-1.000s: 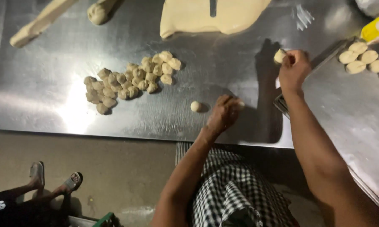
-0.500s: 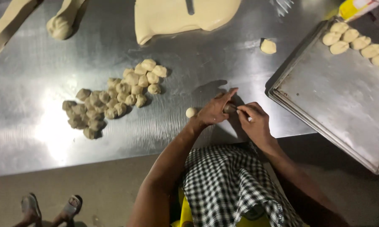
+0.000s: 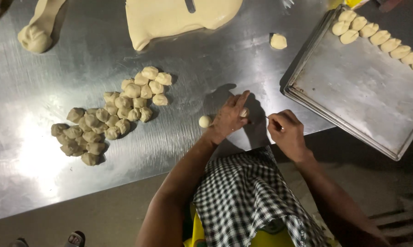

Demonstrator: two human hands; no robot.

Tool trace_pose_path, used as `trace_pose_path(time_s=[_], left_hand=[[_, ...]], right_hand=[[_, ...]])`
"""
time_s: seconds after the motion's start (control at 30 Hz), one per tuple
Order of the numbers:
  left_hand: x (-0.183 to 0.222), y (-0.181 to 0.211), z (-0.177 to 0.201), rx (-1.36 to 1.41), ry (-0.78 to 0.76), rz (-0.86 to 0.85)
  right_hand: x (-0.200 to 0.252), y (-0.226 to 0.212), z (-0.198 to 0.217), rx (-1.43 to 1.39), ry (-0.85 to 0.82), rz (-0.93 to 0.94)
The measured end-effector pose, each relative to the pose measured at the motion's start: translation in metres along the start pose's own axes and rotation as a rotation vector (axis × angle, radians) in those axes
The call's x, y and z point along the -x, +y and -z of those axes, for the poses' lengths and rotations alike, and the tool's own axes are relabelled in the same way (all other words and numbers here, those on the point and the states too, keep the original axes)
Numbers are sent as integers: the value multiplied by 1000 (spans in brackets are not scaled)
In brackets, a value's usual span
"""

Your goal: The person is shaping small pieces of dough into balls and placing them on a baking tray in a commercial bakery.

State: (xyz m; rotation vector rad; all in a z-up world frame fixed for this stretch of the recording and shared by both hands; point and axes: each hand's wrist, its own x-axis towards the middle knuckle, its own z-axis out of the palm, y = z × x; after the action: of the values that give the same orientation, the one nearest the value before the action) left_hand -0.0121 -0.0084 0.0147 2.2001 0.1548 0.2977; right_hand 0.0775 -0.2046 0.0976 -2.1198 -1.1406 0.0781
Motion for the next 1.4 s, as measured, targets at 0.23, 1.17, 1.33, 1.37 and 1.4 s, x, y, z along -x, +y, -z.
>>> trace_pose_path(time_s=[0.23, 1.17, 1.33, 1.37, 1.4], left_hand=[[4, -11, 8, -5, -59, -50], [82, -23, 69, -56, 241, -129], [89, -52, 56, 28, 196, -132], [87, -42, 62, 73, 207, -149], [87, -41, 64, 81, 207, -148]], right_hand=[[-17, -22, -46, -79, 72, 11], [-3, -60, -85, -185, -211, 87], [-15, -58, -111, -190, -170, 184], [-16, -57, -114, -168, -156, 213], [-14, -53, -110, -163, -159, 209]])
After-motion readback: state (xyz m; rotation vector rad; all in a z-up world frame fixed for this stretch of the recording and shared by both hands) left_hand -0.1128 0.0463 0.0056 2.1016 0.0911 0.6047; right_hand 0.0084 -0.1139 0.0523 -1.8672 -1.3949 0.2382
